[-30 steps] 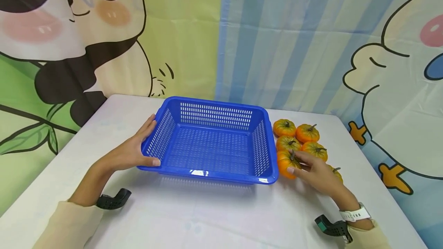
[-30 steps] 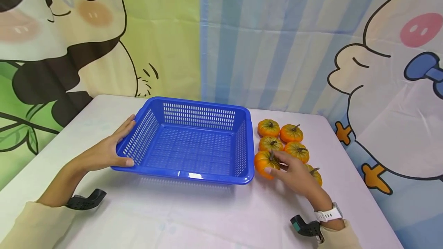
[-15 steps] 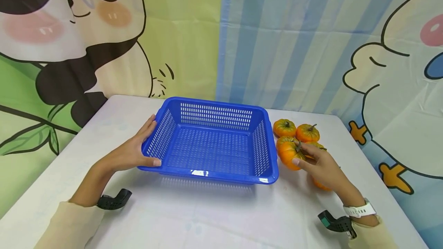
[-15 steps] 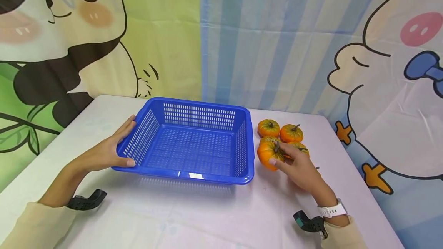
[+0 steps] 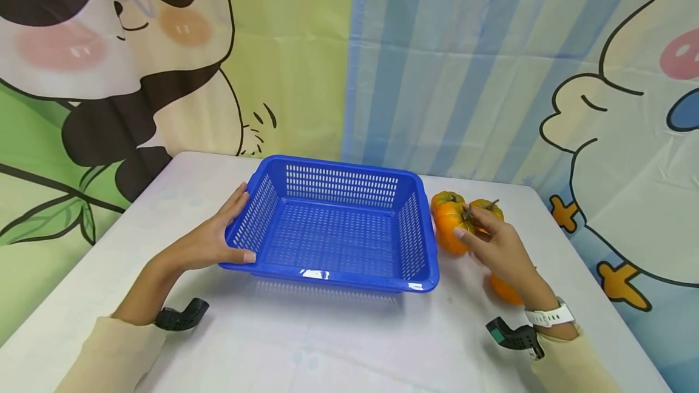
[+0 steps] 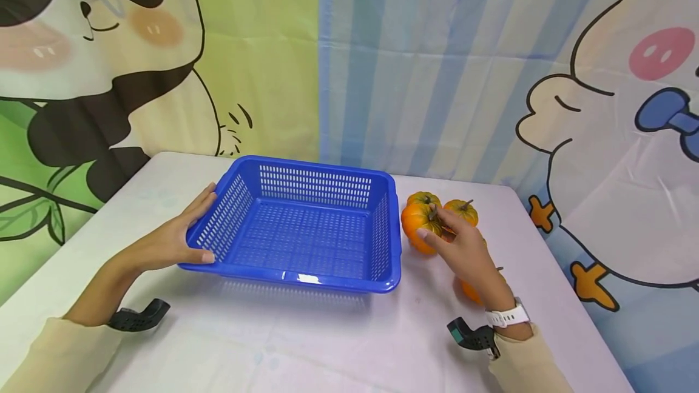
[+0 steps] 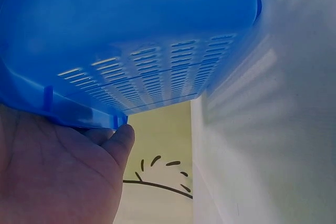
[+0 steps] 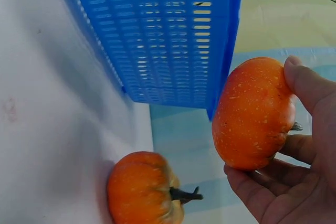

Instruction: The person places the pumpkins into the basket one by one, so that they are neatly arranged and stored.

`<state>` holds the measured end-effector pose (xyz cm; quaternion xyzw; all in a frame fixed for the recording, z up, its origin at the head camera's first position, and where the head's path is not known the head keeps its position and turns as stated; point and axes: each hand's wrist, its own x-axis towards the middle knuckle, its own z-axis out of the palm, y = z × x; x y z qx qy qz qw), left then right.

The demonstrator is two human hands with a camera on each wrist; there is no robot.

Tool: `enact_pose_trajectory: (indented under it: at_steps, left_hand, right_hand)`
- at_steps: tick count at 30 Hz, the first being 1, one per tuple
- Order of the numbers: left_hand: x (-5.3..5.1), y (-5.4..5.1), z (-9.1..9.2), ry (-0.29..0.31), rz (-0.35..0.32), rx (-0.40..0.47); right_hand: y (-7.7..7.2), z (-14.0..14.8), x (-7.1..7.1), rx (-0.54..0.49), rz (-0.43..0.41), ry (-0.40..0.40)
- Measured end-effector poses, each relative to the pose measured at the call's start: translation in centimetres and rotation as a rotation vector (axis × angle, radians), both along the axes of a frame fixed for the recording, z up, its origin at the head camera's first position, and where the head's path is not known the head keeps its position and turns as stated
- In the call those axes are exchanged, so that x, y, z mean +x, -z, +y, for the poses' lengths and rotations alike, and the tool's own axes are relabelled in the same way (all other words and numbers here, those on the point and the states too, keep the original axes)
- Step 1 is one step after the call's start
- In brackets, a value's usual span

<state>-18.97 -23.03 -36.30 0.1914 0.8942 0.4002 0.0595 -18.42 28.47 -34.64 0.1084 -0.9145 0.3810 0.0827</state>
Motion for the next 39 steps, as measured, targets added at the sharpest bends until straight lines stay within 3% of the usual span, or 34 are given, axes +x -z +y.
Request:
enact_pose_trajectory:
  at_steps: [11, 19, 25, 33, 39]
  left_hand:
    - [-0.3, 0.5, -0.1, 0.010, 0.003, 0.022]
    - [-0.4, 0.6, -0.1, 0.034, 0.002, 0.047]
    - [-0.5, 0.6, -0.3, 0.049, 0.008, 0.064]
    - [-0.5, 0.8, -0.4, 0.045, 0.001, 0.062]
    - [-0.4, 0.6, -0.6, 0.049, 0.002, 0.074]
  right_hand:
    - [-2.2, -2.4, -1.6, -0.004, 0.116, -0.070]
    - [-3.7, -4.5, -3.2, -0.030, 0.087, -0.159]
    - [-4.7, -5.8, -5.4, -0.062, 0.072, -0.182]
    - [-4.8, -7.3, -7.3, -0.098, 0.052, -0.253]
    - [-4.9, -8.0, -8.2, -0.037, 0.045, -0.282]
